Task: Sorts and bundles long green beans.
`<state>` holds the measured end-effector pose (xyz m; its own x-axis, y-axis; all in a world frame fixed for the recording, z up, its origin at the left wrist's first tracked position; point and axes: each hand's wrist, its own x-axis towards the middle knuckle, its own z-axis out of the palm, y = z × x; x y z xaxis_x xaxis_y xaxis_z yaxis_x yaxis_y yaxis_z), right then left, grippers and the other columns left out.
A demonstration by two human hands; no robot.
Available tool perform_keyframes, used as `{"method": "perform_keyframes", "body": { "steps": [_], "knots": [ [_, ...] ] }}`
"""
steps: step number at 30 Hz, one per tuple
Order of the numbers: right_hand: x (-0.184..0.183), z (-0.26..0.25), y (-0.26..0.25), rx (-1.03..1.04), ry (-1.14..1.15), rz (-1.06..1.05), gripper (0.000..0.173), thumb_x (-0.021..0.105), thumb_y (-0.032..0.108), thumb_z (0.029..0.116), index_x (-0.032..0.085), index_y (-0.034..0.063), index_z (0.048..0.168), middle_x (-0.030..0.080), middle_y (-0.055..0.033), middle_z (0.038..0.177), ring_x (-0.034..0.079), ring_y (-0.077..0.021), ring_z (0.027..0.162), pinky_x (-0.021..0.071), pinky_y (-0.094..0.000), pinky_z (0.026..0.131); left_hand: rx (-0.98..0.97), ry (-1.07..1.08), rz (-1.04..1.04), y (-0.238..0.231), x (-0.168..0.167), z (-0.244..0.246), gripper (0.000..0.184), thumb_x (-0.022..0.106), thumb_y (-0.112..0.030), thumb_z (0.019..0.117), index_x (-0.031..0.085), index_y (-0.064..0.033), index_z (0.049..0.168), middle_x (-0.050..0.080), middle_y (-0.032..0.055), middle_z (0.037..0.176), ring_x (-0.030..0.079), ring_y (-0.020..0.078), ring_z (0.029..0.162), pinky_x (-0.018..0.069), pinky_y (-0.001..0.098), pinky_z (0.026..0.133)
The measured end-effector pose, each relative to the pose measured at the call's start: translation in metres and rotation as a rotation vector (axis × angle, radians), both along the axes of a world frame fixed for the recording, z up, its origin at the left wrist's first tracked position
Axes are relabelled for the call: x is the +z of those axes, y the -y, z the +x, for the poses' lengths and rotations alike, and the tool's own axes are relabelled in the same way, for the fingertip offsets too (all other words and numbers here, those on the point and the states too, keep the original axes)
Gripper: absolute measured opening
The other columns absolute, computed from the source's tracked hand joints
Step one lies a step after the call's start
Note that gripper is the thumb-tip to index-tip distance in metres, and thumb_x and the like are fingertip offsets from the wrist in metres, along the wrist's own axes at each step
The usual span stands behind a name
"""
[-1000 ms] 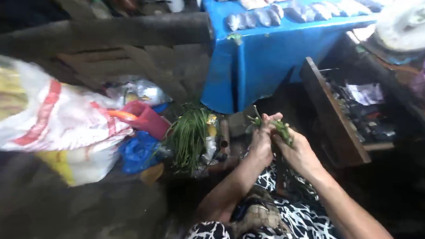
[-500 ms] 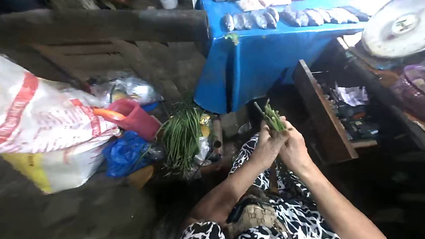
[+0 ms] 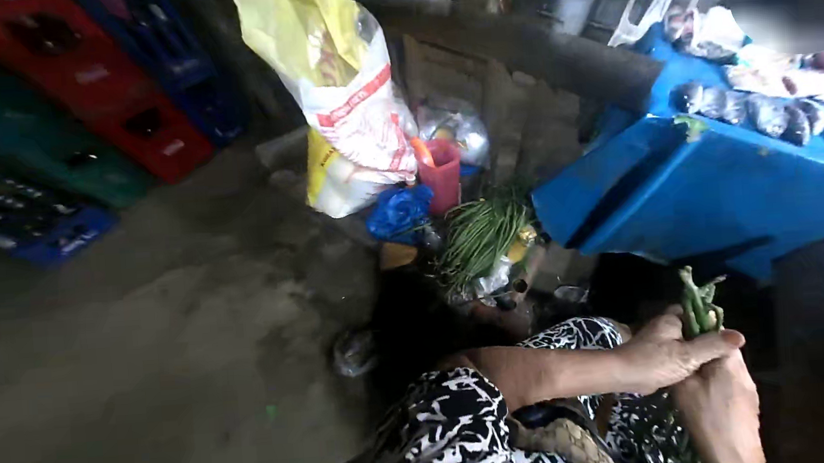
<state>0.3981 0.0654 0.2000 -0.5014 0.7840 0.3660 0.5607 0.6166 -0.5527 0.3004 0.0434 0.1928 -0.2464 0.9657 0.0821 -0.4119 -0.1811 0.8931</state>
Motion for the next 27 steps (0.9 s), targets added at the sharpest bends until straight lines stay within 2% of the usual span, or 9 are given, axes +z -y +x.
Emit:
{"method": "perform_keyframes", "body": {
  "steps": [4, 6, 8, 10, 13, 17, 20, 24, 27],
  "knots": [
    [-0.001, -0.015, 0.010, 0.032, 0.073, 0.017, 0.048, 0.057, 0.012, 0.1001, 0.049, -0.0106, 0.142, 0.060, -0.0323, 0.132, 0.061, -0.0459, 0.123, 0.0492, -0.0590, 0.104, 0.095, 0.093, -0.112, -0.001, -0.001, -0.007, 0.037, 0.051, -0.027, 0.1079, 0.059, 0.0036, 0.128, 0.069, 0.0137, 0.109, 0.067, 0.0162, 0.097, 0.0567, 0.0370, 0.091],
    [-0.008, -0.017, 0.016, 0.078, 0.006, 0.019, 0.049, 0.060, 0.009, 0.0979, 0.051, -0.0099, 0.142, 0.061, -0.0286, 0.136, 0.060, -0.0390, 0.128, 0.0491, -0.0509, 0.109, 0.135, 0.119, -0.185, 0.008, 0.012, -0.013, 0.040, 0.040, -0.024, 0.1110, 0.057, 0.0076, 0.129, 0.070, 0.0153, 0.110, 0.068, 0.0170, 0.098, 0.0572, 0.0356, 0.091],
    [-0.014, -0.018, 0.019, 0.116, -0.103, -0.041, 0.047, 0.060, 0.008, 0.0975, 0.054, -0.0090, 0.141, 0.064, -0.0242, 0.134, 0.061, -0.0307, 0.127, 0.0494, -0.0439, 0.110, 0.149, 0.133, -0.268, 0.007, 0.014, -0.018, 0.050, 0.030, -0.032, 0.1134, 0.059, 0.0065, 0.126, 0.072, 0.0144, 0.110, 0.070, 0.0187, 0.100, 0.0574, 0.0372, 0.091],
    [-0.018, -0.017, 0.020, 0.137, -0.165, -0.077, 0.046, 0.063, 0.005, 0.0956, 0.056, -0.0089, 0.139, 0.063, -0.0242, 0.136, 0.061, -0.0309, 0.128, 0.0486, -0.0449, 0.112, 0.170, 0.156, -0.307, -0.001, 0.007, -0.018, 0.055, 0.027, -0.038, 0.1133, 0.063, 0.0032, 0.119, 0.074, 0.0122, 0.105, 0.072, 0.0206, 0.097, 0.0600, 0.0403, 0.087],
    [-0.027, -0.014, 0.019, 0.100, -0.144, -0.032, 0.047, 0.066, 0.002, 0.0931, 0.058, -0.0043, 0.139, 0.061, -0.0212, 0.140, 0.060, -0.0317, 0.131, 0.0476, -0.0478, 0.113, 0.093, 0.176, -0.260, -0.012, -0.010, -0.018, 0.061, 0.019, -0.045, 0.1125, 0.057, 0.0017, 0.125, 0.072, 0.0121, 0.112, 0.070, 0.0240, 0.105, 0.0582, 0.0458, 0.092],
    [-0.036, -0.004, 0.014, 0.063, -0.111, 0.025, 0.043, 0.067, 0.001, 0.0931, 0.061, -0.0027, 0.136, 0.061, -0.0207, 0.138, 0.061, -0.0361, 0.125, 0.0515, -0.0516, 0.105, -0.056, 0.097, -0.197, -0.008, -0.023, -0.012, 0.047, 0.026, -0.041, 0.1129, 0.052, -0.0051, 0.129, 0.070, 0.0070, 0.126, 0.067, 0.0189, 0.119, 0.0555, 0.0377, 0.101],
    [-0.041, 0.007, 0.009, 0.062, -0.107, 0.040, 0.040, 0.066, -0.001, 0.0927, 0.063, -0.0030, 0.132, 0.062, -0.0212, 0.137, 0.063, -0.0379, 0.121, 0.0527, -0.0525, 0.101, -0.053, 0.108, -0.237, -0.014, -0.024, -0.002, 0.037, 0.031, -0.036, 0.1128, 0.057, -0.0099, 0.115, 0.075, 0.0037, 0.116, 0.072, 0.0166, 0.111, 0.0590, 0.0351, 0.095],
    [-0.042, 0.024, 0.001, 0.141, -0.205, 0.044, 0.039, 0.063, -0.004, 0.0935, 0.063, -0.0062, 0.132, 0.065, -0.0238, 0.132, 0.066, -0.0374, 0.118, 0.0542, -0.0517, 0.099, -0.031, 0.082, -0.324, -0.023, -0.023, 0.000, 0.041, 0.029, -0.040, 0.1127, 0.055, -0.0097, 0.119, 0.075, 0.0027, 0.113, 0.072, 0.0166, 0.107, 0.0601, 0.0377, 0.093],
    [-0.041, 0.031, -0.002, 0.174, -0.285, 0.019, 0.037, 0.063, -0.002, 0.0953, 0.064, -0.0064, 0.132, 0.065, -0.0244, 0.132, 0.065, -0.0374, 0.121, 0.0526, -0.0509, 0.103, -0.014, 0.116, -0.245, -0.032, -0.030, -0.008, 0.043, 0.026, -0.041, 0.1128, 0.057, -0.0114, 0.110, 0.078, 0.0036, 0.108, 0.075, 0.0188, 0.106, 0.0616, 0.0386, 0.092]
  ]
}}
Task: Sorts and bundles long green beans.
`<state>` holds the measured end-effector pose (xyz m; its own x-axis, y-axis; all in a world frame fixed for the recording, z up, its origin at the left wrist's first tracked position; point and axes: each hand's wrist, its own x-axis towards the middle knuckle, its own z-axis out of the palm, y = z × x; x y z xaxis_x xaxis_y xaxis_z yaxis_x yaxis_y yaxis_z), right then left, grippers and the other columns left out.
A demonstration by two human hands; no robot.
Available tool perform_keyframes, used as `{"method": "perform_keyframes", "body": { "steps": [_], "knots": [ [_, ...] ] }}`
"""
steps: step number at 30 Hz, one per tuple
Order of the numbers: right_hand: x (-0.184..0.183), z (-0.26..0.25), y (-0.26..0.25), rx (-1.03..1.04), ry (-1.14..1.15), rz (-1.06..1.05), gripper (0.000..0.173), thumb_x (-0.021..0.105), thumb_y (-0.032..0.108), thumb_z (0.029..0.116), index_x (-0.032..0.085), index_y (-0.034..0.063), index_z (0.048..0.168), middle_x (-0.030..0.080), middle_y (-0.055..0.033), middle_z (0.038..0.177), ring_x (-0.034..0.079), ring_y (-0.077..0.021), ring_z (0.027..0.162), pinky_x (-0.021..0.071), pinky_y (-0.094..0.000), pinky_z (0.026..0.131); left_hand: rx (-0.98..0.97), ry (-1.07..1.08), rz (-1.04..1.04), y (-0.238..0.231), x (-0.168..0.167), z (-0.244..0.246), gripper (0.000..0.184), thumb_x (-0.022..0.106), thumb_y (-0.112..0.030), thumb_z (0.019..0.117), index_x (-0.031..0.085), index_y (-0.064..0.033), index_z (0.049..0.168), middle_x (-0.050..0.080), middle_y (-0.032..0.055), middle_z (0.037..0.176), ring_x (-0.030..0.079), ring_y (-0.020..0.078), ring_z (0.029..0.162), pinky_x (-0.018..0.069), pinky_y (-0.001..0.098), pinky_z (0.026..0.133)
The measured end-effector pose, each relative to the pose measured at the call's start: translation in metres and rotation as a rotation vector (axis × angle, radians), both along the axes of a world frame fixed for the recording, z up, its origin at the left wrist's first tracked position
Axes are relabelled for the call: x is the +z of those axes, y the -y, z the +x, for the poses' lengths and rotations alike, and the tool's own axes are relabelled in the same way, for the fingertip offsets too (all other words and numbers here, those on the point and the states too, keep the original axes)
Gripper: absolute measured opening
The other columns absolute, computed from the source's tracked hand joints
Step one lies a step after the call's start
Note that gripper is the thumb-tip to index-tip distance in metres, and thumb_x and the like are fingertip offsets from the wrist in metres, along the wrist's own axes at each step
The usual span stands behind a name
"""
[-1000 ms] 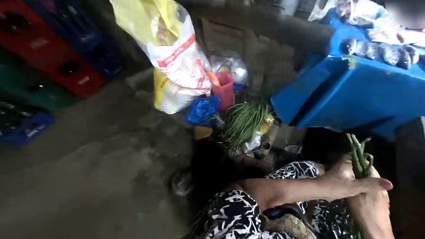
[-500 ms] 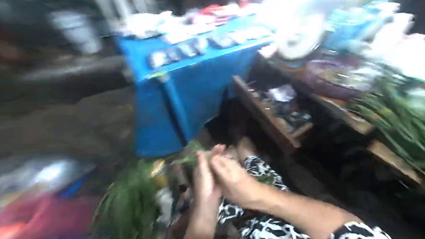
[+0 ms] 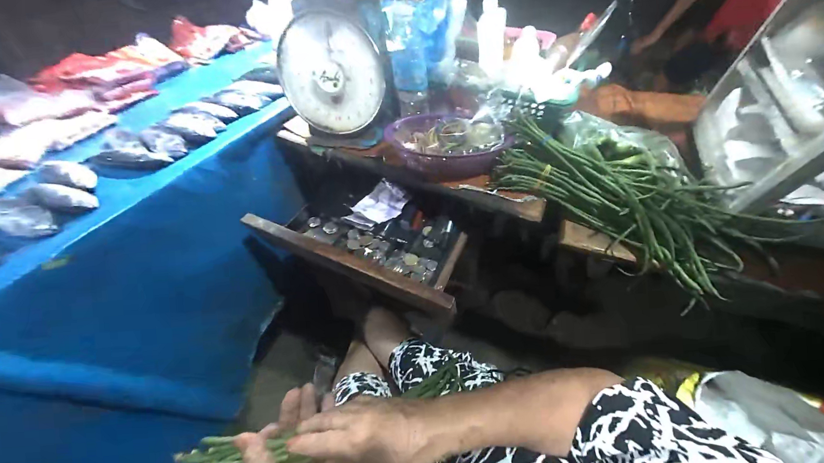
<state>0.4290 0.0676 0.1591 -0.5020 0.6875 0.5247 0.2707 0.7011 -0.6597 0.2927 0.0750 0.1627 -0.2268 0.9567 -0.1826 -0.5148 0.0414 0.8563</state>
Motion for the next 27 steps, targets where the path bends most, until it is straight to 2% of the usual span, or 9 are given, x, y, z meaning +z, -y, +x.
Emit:
{"method": "perform_keyframes", "body": {
  "steps": [4, 6, 9, 12, 16, 20, 23, 25, 27],
  "knots": [
    [0.000, 0.003, 0.001, -0.008, 0.018, -0.008, 0.037, 0.064, -0.001, 0.0948, 0.066, -0.0043, 0.131, 0.068, -0.0221, 0.128, 0.067, -0.0361, 0.117, 0.0529, -0.0489, 0.103, 0.080, 0.100, 0.070, -0.004, 0.008, -0.004, 0.053, 0.018, -0.042, 0.1128, 0.059, -0.0139, 0.094, 0.078, 0.0025, 0.090, 0.077, 0.0197, 0.095, 0.0624, 0.0401, 0.091],
    [0.003, 0.006, 0.002, 0.033, 0.044, -0.057, 0.037, 0.060, -0.001, 0.0970, 0.064, -0.0041, 0.134, 0.068, -0.0212, 0.129, 0.067, -0.0358, 0.118, 0.0522, -0.0493, 0.103, 0.117, 0.172, 0.052, -0.004, 0.017, -0.006, 0.061, 0.017, -0.043, 0.1126, 0.060, -0.0137, 0.083, 0.075, 0.0013, 0.077, 0.077, 0.0166, 0.083, 0.0642, 0.0378, 0.086],
    [0.001, 0.004, 0.002, 0.040, 0.024, -0.093, 0.034, 0.064, 0.004, 0.0973, 0.065, -0.0039, 0.130, 0.070, -0.0201, 0.123, 0.068, -0.0342, 0.115, 0.0526, -0.0495, 0.101, 0.116, 0.226, 0.053, -0.002, 0.016, -0.009, 0.061, 0.019, -0.043, 0.1127, 0.060, -0.0140, 0.077, 0.069, -0.0006, 0.068, 0.074, 0.0127, 0.071, 0.0646, 0.0323, 0.077],
    [0.000, 0.003, -0.003, 0.022, -0.012, -0.169, 0.041, 0.072, 0.012, 0.0936, 0.064, -0.0061, 0.130, 0.071, -0.0214, 0.120, 0.067, -0.0350, 0.115, 0.0502, -0.0513, 0.104, 0.069, 0.306, 0.092, -0.002, 0.013, -0.012, 0.062, 0.020, -0.044, 0.1124, 0.061, -0.0133, 0.077, 0.070, 0.0002, 0.068, 0.074, 0.0129, 0.070, 0.0652, 0.0318, 0.072],
    [0.004, 0.012, -0.012, 0.129, 0.163, -0.469, 0.059, 0.075, 0.020, 0.0927, 0.053, -0.0009, 0.143, 0.064, -0.0206, 0.131, 0.063, -0.0336, 0.121, 0.0488, -0.0535, 0.104, 0.092, 0.403, 0.158, -0.003, 0.021, -0.010, 0.065, 0.020, -0.041, 0.1128, 0.061, -0.0080, 0.077, 0.070, 0.0047, 0.067, 0.074, 0.0148, 0.066, 0.0654, 0.0308, 0.071],
    [-0.001, 0.009, -0.016, 0.181, 0.195, -0.673, 0.033, 0.071, 0.008, 0.0935, 0.064, -0.0043, 0.124, 0.071, -0.0239, 0.104, 0.069, -0.0377, 0.098, 0.0529, -0.0586, 0.088, 0.088, 0.405, 0.145, -0.005, 0.021, -0.015, 0.064, 0.020, -0.042, 0.1128, 0.061, -0.0091, 0.077, 0.070, 0.0040, 0.067, 0.073, 0.0149, 0.066, 0.0649, 0.0312, 0.070],
    [0.002, 0.010, -0.020, 0.099, 0.240, -0.695, 0.029, 0.070, 0.008, 0.0936, 0.066, -0.0049, 0.119, 0.071, -0.0244, 0.104, 0.069, -0.0392, 0.100, 0.0529, -0.0605, 0.089, -0.035, 0.223, 0.141, 0.000, 0.010, -0.011, 0.044, 0.034, -0.026, 0.1112, 0.070, -0.0181, 0.087, 0.076, -0.0003, 0.082, 0.076, 0.0137, 0.084, 0.0625, 0.0350, 0.089],
    [0.009, 0.012, -0.021, 0.047, 0.240, -0.732, 0.033, 0.069, 0.008, 0.0937, 0.066, -0.0046, 0.124, 0.071, -0.0253, 0.110, 0.069, -0.0395, 0.105, 0.0524, -0.0607, 0.094, -0.121, 0.078, 0.097, 0.003, 0.003, -0.001, 0.020, 0.053, -0.020, 0.1016, 0.072, -0.0215, 0.093, 0.077, -0.0018, 0.087, 0.075, 0.0118, 0.086, 0.0622, 0.0324, 0.083],
    [0.011, 0.010, -0.020, 0.023, 0.225, -0.757, 0.034, 0.068, 0.011, 0.0942, 0.066, -0.0034, 0.125, 0.071, -0.0238, 0.111, 0.069, -0.0350, 0.105, 0.0537, -0.0559, 0.095, -0.084, 0.017, 0.009, 0.003, 0.012, 0.011, 0.018, 0.047, -0.010, 0.1039, 0.061, -0.0164, 0.095, 0.071, -0.0037, 0.079, 0.071, 0.0097, 0.077, 0.0621, 0.0309, 0.078]
  ]
}}
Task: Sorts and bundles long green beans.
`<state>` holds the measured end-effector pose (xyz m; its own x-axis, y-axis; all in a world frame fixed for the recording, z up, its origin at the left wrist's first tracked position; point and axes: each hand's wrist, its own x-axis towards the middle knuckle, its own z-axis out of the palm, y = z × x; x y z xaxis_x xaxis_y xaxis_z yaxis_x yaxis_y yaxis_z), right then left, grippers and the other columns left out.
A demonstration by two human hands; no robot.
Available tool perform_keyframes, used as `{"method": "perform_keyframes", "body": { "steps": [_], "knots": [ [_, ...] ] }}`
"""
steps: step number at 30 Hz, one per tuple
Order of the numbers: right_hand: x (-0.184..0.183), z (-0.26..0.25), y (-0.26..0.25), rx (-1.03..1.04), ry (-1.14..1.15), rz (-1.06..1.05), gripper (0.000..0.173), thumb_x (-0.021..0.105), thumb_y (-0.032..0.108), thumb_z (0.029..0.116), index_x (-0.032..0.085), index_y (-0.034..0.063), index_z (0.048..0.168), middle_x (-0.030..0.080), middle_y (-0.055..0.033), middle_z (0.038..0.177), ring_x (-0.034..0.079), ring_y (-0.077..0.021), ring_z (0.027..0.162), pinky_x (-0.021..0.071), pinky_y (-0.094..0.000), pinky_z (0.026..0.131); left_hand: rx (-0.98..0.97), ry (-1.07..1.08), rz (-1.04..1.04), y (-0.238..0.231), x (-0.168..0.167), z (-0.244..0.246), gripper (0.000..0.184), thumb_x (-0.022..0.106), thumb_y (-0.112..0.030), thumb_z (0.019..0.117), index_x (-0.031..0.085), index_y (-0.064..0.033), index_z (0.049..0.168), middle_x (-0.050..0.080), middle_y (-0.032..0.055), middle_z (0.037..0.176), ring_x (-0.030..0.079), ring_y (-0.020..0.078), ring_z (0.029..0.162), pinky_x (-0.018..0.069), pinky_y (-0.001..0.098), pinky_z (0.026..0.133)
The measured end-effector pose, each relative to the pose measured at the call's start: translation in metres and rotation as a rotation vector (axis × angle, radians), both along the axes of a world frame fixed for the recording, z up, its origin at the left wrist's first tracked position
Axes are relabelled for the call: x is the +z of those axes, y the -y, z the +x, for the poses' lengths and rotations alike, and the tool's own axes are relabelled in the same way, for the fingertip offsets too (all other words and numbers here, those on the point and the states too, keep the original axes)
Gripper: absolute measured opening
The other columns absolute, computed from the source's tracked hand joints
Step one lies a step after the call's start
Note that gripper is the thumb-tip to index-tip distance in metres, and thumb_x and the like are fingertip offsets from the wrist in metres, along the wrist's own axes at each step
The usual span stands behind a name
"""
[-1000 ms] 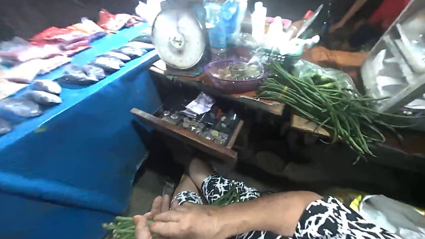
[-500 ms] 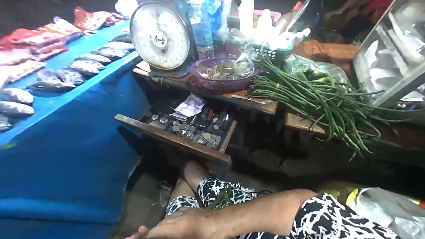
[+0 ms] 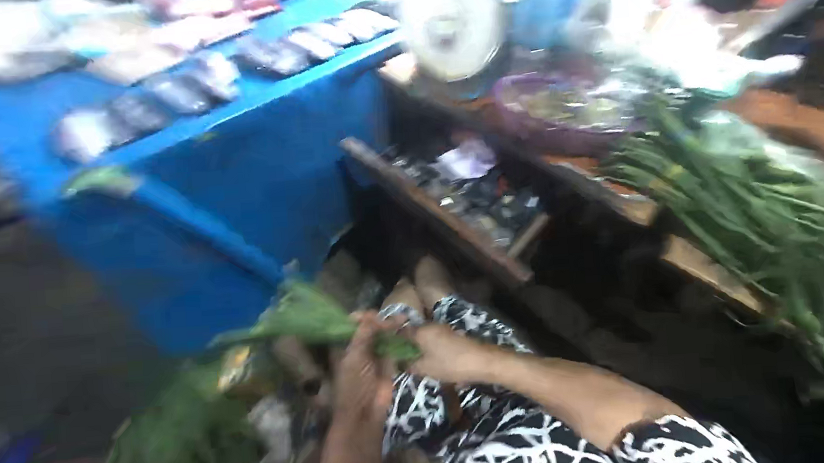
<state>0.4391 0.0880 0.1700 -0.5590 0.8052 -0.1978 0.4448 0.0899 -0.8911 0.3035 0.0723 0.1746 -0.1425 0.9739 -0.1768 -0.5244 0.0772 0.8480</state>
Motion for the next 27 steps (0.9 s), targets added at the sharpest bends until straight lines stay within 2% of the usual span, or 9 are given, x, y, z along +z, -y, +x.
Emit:
{"method": "perform_keyframes", "body": {
  "steps": [4, 8, 10, 13, 15, 17, 20, 24, 27],
  "knots": [
    [-0.013, -0.001, -0.005, 0.012, 0.085, -0.090, 0.044, 0.072, 0.028, 0.0944, 0.064, 0.0042, 0.131, 0.072, -0.0139, 0.109, 0.070, -0.0220, 0.098, 0.0573, -0.0460, 0.091, 0.122, 0.076, -0.073, -0.006, 0.005, -0.004, 0.010, 0.050, -0.004, 0.1021, 0.056, -0.0102, 0.098, 0.061, -0.0001, 0.070, 0.063, 0.0136, 0.068, 0.0584, 0.0353, 0.073],
    [-0.032, 0.004, -0.012, -0.026, 0.313, 0.013, 0.038, 0.069, 0.018, 0.0948, 0.064, 0.0027, 0.130, 0.070, -0.0198, 0.101, 0.067, -0.0318, 0.089, 0.0540, -0.0579, 0.081, 0.257, 0.139, 0.062, -0.008, 0.012, -0.040, 0.002, 0.057, -0.016, 0.1038, 0.058, -0.0141, 0.103, 0.062, 0.0004, 0.076, 0.064, 0.0143, 0.071, 0.0571, 0.0348, 0.072],
    [-0.044, 0.016, -0.021, -0.082, 0.367, 0.164, 0.043, 0.065, 0.012, 0.0958, 0.060, 0.0007, 0.137, 0.067, -0.0260, 0.119, 0.066, -0.0404, 0.106, 0.0504, -0.0649, 0.092, 0.338, 0.108, 0.093, -0.007, 0.023, -0.060, 0.006, 0.056, -0.023, 0.1050, 0.057, -0.0173, 0.103, 0.062, -0.0016, 0.076, 0.065, 0.0126, 0.071, 0.0578, 0.0321, 0.071],
    [-0.065, 0.041, -0.033, -0.145, 0.342, 0.316, 0.060, 0.065, 0.015, 0.0936, 0.049, -0.0001, 0.149, 0.049, -0.0284, 0.149, 0.047, -0.0465, 0.138, 0.0354, -0.0667, 0.113, 0.523, 0.165, 0.162, -0.016, 0.036, -0.096, 0.007, 0.055, -0.020, 0.1046, 0.055, -0.0156, 0.099, 0.059, -0.0014, 0.077, 0.063, 0.0131, 0.072, 0.0568, 0.0325, 0.074],
    [-0.072, 0.052, -0.030, -0.160, 0.343, 0.259, 0.059, 0.066, 0.017, 0.0957, 0.048, -0.0007, 0.149, 0.047, -0.0291, 0.151, 0.044, -0.0466, 0.140, 0.0348, -0.0661, 0.114, 0.625, 0.153, 0.248, -0.020, 0.048, -0.123, 0.012, 0.053, -0.014, 0.1043, 0.053, -0.0152, 0.093, 0.055, -0.0025, 0.072, 0.059, 0.0119, 0.068, 0.0557, 0.0335, 0.076],
    [-0.083, 0.061, -0.023, -0.147, 0.390, 0.159, 0.050, 0.066, 0.017, 0.0969, 0.056, 0.0013, 0.143, 0.053, -0.0268, 0.146, 0.051, -0.0431, 0.136, 0.0394, -0.0644, 0.111, 0.712, 0.033, 0.339, -0.015, 0.060, -0.150, 0.013, 0.054, -0.011, 0.1021, 0.051, -0.0140, 0.090, 0.053, -0.0020, 0.066, 0.058, 0.0130, 0.063, 0.0561, 0.0357, 0.073],
    [-0.104, 0.067, -0.015, -0.049, 0.448, 0.084, 0.041, 0.064, 0.015, 0.0987, 0.062, 0.0014, 0.137, 0.054, -0.0241, 0.146, 0.053, -0.0397, 0.135, 0.0413, -0.0608, 0.112, 0.887, -0.140, 0.485, 0.001, 0.079, -0.189, 0.011, 0.055, -0.008, 0.1016, 0.050, -0.0096, 0.093, 0.055, 0.0008, 0.063, 0.060, 0.0158, 0.059, 0.0576, 0.0377, 0.067],
    [-0.113, 0.062, -0.011, 0.001, 0.484, 0.096, 0.046, 0.063, 0.018, 0.0990, 0.059, 0.0038, 0.142, 0.048, -0.0236, 0.153, 0.050, -0.0394, 0.138, 0.0420, -0.0584, 0.113, 1.006, -0.187, 0.639, 0.027, 0.081, -0.258, 0.009, 0.045, -0.008, 0.1049, 0.052, -0.0044, 0.101, 0.061, 0.0079, 0.075, 0.064, 0.0204, 0.072, 0.0590, 0.0409, 0.073],
    [-0.108, 0.054, -0.007, -0.005, 0.524, 0.064, 0.048, 0.062, 0.020, 0.0995, 0.056, 0.0068, 0.145, 0.046, -0.0213, 0.155, 0.050, -0.0375, 0.139, 0.0420, -0.0553, 0.114, 0.898, -0.062, 0.610, 0.038, 0.059, -0.296, 0.033, 0.031, -0.026, 0.1115, 0.054, -0.0028, 0.114, 0.066, 0.0110, 0.094, 0.067, 0.0218, 0.091, 0.0578, 0.0435, 0.088]
  ]
}}
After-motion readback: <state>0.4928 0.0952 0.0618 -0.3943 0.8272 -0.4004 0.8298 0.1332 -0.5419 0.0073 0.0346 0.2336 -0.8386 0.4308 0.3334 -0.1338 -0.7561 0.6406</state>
